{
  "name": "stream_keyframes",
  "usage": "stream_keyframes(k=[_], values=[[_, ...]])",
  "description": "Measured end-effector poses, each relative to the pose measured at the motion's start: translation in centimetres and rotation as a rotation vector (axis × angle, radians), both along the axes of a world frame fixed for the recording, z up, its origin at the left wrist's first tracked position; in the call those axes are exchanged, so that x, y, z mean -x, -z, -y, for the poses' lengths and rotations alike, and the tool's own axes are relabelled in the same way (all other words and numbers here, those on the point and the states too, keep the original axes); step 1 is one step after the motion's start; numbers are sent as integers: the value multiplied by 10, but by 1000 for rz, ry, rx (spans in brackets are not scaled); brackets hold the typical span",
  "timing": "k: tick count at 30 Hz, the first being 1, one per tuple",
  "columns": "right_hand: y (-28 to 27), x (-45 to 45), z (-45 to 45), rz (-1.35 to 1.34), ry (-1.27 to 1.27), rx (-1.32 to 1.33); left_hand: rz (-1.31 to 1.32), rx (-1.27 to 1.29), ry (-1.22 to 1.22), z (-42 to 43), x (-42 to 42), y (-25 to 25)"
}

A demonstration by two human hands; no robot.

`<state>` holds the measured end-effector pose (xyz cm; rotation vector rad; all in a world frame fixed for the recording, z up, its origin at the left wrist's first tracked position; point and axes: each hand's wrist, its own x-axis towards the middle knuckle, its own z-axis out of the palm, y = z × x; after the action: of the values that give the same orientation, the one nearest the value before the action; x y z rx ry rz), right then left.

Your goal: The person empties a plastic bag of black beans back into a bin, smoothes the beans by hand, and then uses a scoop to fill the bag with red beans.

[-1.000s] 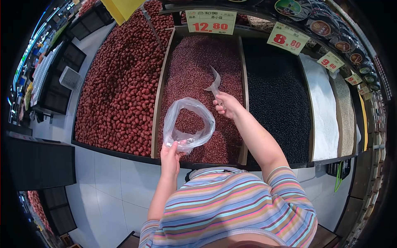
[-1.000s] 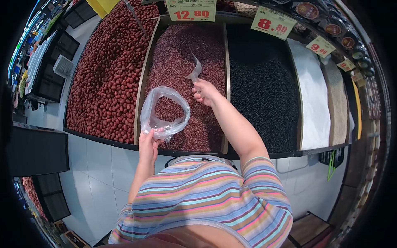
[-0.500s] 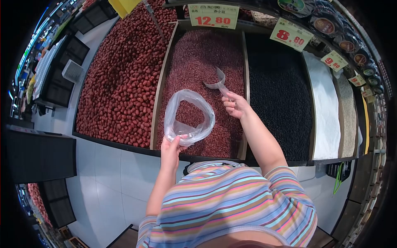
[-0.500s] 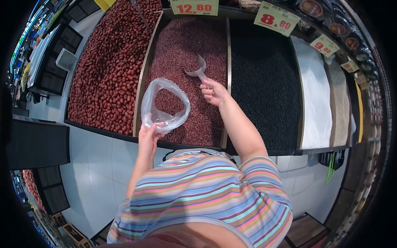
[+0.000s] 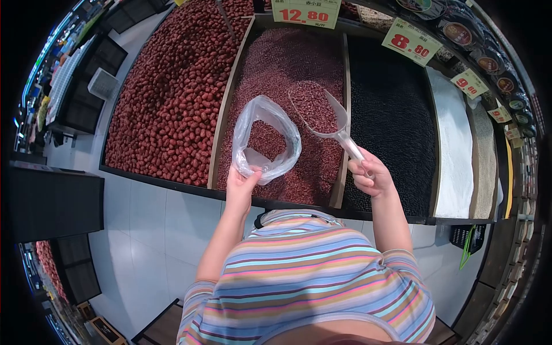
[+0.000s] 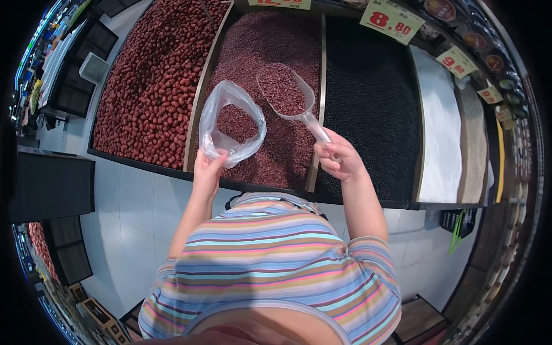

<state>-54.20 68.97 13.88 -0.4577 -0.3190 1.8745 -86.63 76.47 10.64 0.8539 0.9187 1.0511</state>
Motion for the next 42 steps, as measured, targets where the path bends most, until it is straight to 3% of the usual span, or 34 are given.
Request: stream_keyframes(k=[13,25,34,42], values=[[-82,33,40,102,-215,107,18,-78,7,4,1,-5],[-70,75,4,707,-359,50,-57,-94,67,24,-1,-6],[-87,77,5,946,-383,-27,-67,-49,77,23,3,-14],[-81,59,22,932,-280,-102,-135,-8,9,15,8,-14]])
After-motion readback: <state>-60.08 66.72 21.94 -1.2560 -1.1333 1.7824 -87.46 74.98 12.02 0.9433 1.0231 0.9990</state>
